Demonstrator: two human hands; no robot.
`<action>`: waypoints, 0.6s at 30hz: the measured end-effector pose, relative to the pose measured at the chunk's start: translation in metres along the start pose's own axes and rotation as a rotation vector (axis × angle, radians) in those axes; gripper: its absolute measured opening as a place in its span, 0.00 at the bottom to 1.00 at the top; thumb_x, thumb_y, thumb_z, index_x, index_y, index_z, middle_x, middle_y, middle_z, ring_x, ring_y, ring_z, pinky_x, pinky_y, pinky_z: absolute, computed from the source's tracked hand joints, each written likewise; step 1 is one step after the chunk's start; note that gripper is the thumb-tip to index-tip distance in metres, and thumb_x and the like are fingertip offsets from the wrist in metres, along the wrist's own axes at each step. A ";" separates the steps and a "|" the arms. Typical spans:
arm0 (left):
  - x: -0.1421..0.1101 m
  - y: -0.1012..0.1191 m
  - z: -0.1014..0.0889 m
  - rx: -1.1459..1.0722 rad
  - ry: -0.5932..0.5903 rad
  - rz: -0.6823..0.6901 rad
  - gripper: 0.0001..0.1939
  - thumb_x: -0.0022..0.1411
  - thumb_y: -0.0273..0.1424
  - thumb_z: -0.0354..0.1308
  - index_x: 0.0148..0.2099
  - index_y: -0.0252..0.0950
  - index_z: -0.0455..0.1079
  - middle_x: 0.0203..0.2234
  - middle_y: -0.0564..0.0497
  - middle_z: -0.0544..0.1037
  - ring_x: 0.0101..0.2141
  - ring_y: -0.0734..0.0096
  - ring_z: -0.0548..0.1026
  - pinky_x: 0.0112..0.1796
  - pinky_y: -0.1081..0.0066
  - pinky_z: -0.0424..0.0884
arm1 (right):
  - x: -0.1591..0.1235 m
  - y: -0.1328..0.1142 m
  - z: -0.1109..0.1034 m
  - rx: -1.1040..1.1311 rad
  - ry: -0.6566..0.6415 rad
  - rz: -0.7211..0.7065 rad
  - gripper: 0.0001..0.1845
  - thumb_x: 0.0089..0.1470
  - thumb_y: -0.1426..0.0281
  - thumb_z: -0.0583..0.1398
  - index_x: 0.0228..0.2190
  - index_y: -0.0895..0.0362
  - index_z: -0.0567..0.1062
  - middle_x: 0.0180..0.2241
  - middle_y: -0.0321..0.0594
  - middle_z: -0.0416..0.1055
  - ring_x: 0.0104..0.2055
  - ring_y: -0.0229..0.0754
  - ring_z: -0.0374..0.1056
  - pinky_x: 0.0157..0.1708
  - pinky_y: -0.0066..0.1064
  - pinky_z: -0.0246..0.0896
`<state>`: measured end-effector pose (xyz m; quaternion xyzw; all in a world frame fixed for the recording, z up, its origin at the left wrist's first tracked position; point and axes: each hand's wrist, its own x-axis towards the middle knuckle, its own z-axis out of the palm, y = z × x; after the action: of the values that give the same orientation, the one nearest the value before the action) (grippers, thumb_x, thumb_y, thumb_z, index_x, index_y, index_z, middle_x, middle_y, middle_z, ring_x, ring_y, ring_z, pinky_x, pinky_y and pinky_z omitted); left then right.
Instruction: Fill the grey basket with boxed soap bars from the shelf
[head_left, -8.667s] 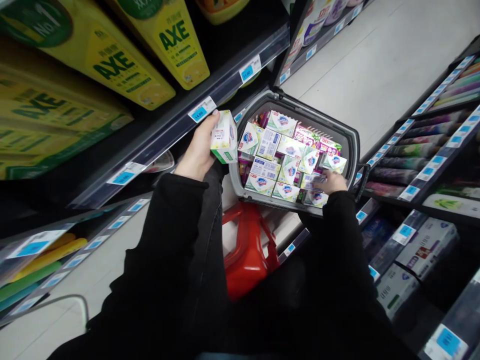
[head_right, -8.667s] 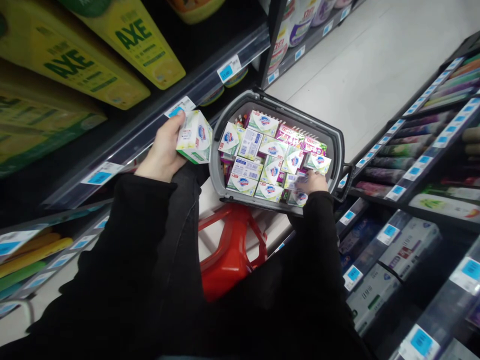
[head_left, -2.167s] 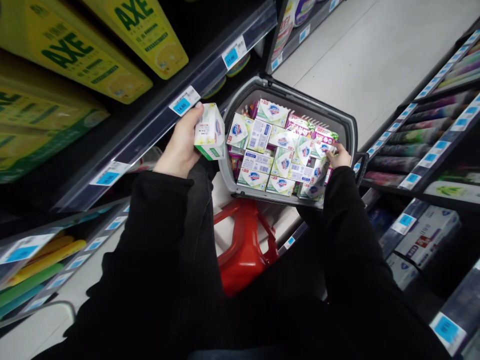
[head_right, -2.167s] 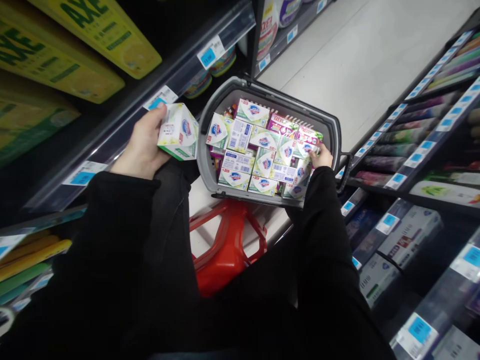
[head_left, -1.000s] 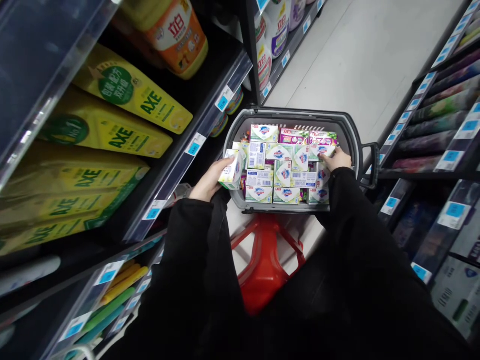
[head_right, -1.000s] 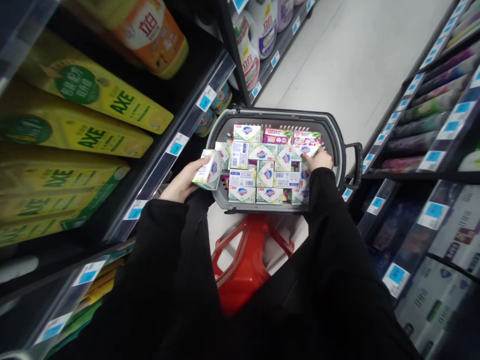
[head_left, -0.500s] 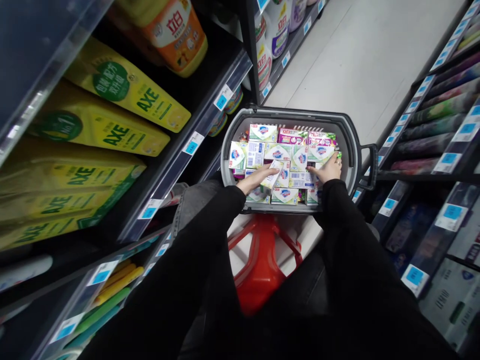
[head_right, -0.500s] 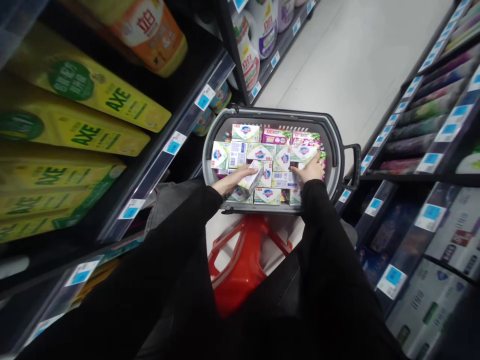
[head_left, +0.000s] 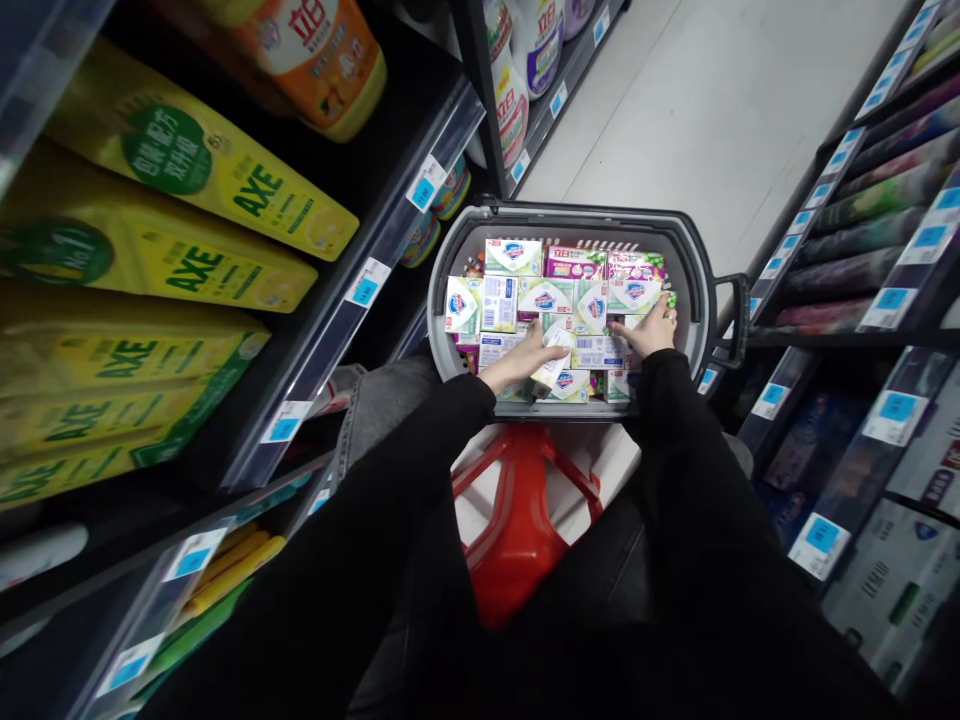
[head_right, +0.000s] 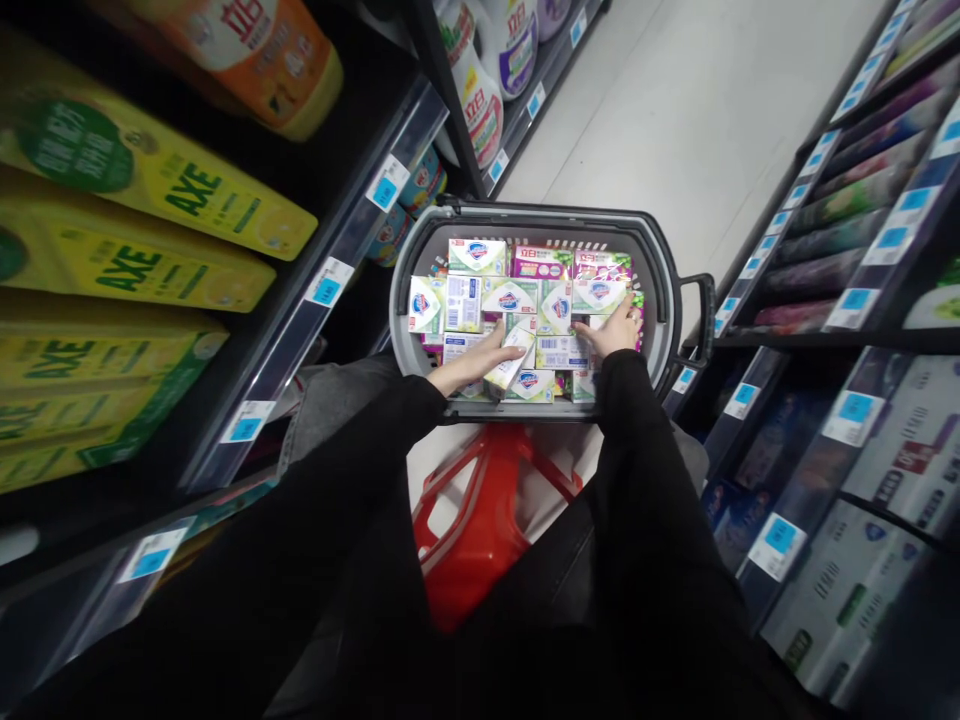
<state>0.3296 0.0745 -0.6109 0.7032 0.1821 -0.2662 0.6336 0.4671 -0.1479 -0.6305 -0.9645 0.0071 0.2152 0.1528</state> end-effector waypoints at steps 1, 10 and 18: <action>0.000 0.000 0.003 0.002 0.016 -0.016 0.58 0.55 0.49 0.57 0.75 0.30 0.31 0.72 0.41 0.32 0.70 0.49 0.34 0.67 0.55 0.39 | 0.001 0.004 -0.003 0.012 -0.015 -0.004 0.64 0.41 0.48 0.67 0.66 0.68 0.46 0.63 0.68 0.53 0.67 0.64 0.48 0.62 0.50 0.49; -0.007 0.007 0.006 0.019 -0.003 -0.029 0.57 0.55 0.48 0.56 0.74 0.29 0.31 0.72 0.41 0.30 0.70 0.52 0.29 0.68 0.59 0.33 | -0.043 0.051 -0.035 -0.383 -0.405 0.112 0.25 0.48 0.49 0.64 0.35 0.59 0.80 0.36 0.51 0.78 0.43 0.53 0.74 0.41 0.36 0.67; -0.006 0.008 0.007 0.024 -0.001 -0.024 0.56 0.55 0.43 0.57 0.74 0.28 0.31 0.72 0.40 0.34 0.70 0.50 0.30 0.68 0.56 0.34 | -0.090 0.020 -0.011 -0.476 -0.391 0.054 0.23 0.45 0.54 0.68 0.36 0.60 0.80 0.39 0.55 0.79 0.41 0.52 0.76 0.37 0.35 0.68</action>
<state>0.3284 0.0668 -0.6007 0.7085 0.1868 -0.2764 0.6219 0.3881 -0.1753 -0.5895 -0.9130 -0.0473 0.3962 -0.0846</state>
